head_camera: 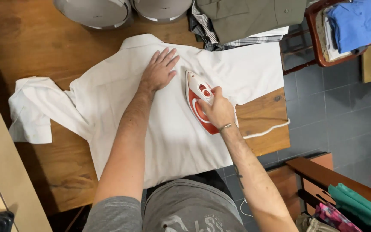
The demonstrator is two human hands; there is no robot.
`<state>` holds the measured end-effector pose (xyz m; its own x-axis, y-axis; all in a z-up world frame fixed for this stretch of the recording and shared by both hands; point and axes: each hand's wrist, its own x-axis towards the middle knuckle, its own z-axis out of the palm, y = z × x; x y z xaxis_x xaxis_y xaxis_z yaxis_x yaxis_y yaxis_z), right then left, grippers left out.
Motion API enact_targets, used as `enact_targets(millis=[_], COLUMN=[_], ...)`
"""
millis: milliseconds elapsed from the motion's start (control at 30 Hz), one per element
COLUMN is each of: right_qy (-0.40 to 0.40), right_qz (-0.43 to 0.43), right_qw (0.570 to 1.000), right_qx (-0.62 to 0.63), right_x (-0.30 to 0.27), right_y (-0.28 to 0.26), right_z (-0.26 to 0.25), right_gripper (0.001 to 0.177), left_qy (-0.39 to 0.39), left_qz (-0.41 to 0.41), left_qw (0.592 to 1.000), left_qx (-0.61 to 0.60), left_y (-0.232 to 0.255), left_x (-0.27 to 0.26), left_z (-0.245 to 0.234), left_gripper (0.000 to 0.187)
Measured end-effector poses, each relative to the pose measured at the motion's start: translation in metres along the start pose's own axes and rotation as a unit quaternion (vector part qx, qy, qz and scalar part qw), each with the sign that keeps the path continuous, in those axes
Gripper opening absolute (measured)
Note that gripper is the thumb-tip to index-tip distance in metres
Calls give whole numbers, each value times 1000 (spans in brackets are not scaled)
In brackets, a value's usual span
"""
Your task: Ironing a white long-sleeved dress shirt on a wooden table using a steam iron.
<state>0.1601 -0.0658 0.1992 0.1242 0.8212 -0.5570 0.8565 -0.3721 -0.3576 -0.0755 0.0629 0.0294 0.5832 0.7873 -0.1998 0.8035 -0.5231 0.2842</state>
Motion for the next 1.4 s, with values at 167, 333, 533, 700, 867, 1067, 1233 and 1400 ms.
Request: enact_targets(millis=[167, 333, 533, 700, 867, 1067, 1233, 1400], right_qy=[-2, -21, 32, 49, 53, 44, 63, 85], right_qz=[25, 48, 123, 113, 105, 65, 136, 12], right_qw=[999, 995, 989, 989, 988, 990, 989, 996], right_qx=[-25, -81, -73, -80, -97, -118, 4, -32], right_x=[37, 56, 88, 88, 92, 94, 88, 18], right_y=[-23, -43, -32, -34, -26, -21, -30, -3], right_z=[27, 28, 33, 28, 18, 10, 12, 31], right_gripper=[53, 51, 53, 49, 49, 50, 49, 54], left_qy=[65, 102, 117, 116, 65, 2, 28, -11], left_qz=[42, 11, 6, 2, -1, -3, -4, -42], left_qw=[997, 994, 993, 993, 998, 1000, 998, 997], left_qx=[-12, -28, -26, -25, -12, 0, 56, 60], left_y=[-12, -9, -15, -14, -14, -14, -17, -1], left_x=[1, -3, 2, -1, 2, 5, 16, 20], left_z=[7, -6, 6, 1, -7, -8, 11, 2], left_gripper=[53, 53, 55, 56, 64, 83, 95, 89])
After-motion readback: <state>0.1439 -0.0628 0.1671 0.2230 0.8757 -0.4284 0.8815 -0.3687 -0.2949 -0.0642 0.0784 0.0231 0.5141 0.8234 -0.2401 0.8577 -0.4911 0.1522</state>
